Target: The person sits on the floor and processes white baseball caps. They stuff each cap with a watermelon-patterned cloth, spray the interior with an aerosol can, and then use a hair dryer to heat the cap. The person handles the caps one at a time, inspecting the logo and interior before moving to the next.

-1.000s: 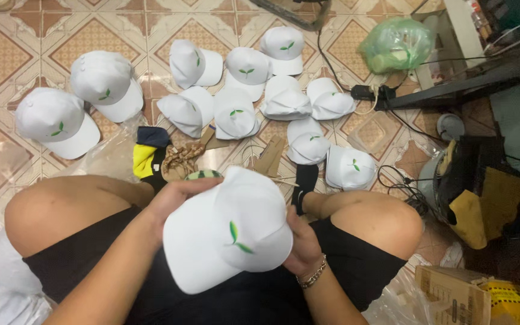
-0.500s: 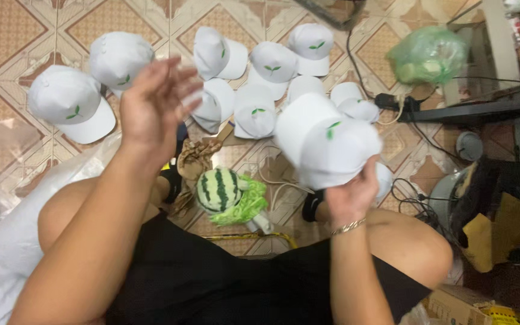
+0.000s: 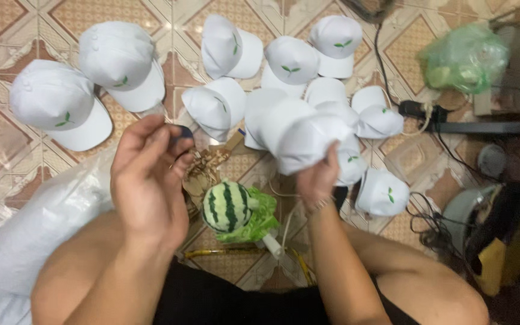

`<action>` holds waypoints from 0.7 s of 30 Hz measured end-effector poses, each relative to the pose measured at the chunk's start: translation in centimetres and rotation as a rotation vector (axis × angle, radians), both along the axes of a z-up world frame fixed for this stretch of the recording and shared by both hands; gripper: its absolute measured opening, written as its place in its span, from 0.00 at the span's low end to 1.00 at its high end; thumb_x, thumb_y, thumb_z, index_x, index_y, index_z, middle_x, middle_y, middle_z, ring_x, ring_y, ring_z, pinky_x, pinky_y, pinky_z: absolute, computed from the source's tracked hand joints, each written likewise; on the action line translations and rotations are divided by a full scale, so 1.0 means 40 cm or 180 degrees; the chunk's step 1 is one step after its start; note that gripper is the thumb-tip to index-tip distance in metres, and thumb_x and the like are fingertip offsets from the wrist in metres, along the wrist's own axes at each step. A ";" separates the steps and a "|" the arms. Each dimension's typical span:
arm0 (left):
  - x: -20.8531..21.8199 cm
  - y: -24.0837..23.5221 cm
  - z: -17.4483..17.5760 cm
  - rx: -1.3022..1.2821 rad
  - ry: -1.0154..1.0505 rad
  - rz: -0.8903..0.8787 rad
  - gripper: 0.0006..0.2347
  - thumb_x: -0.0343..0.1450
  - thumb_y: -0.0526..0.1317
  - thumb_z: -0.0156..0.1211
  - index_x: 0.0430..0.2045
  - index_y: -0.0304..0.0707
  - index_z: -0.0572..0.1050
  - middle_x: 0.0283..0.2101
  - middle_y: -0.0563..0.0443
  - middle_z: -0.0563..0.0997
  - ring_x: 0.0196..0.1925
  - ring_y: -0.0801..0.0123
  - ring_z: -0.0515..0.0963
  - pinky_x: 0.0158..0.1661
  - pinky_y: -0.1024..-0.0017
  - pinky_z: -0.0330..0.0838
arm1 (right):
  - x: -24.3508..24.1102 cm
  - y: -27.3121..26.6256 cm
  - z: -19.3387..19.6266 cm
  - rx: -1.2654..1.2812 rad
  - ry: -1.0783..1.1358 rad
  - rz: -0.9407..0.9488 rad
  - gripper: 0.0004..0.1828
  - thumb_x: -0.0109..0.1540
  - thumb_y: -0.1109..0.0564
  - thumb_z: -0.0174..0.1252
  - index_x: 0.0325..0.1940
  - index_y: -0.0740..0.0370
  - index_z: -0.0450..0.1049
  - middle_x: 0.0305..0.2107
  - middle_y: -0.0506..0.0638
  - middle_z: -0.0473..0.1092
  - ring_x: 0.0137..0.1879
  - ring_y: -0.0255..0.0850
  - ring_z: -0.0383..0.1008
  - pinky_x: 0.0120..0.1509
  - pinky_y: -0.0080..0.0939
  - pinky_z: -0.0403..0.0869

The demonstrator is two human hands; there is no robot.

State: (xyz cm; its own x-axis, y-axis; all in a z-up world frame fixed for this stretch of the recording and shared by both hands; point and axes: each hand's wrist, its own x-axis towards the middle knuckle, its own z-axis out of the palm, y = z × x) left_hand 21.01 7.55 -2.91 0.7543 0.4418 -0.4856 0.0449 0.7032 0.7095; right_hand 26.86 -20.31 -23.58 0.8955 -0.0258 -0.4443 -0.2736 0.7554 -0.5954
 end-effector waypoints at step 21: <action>-0.039 0.066 -0.011 0.0281 0.1065 0.0203 0.09 0.74 0.31 0.51 0.47 0.33 0.71 0.41 0.42 0.76 0.44 0.59 0.77 0.48 0.59 0.71 | 0.298 0.263 -0.609 -0.2654 0.0251 -0.0335 0.21 0.61 0.63 0.58 0.59 0.64 0.73 0.46 0.50 0.74 0.48 0.37 0.75 0.50 0.35 0.75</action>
State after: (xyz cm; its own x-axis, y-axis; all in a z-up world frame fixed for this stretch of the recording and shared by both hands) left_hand 19.43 10.21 -3.35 0.5293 0.5343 -0.6591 0.2432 0.6487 0.7212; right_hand 38.77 -9.79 -47.94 0.8373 -0.4545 -0.3040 -0.2907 0.1009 -0.9515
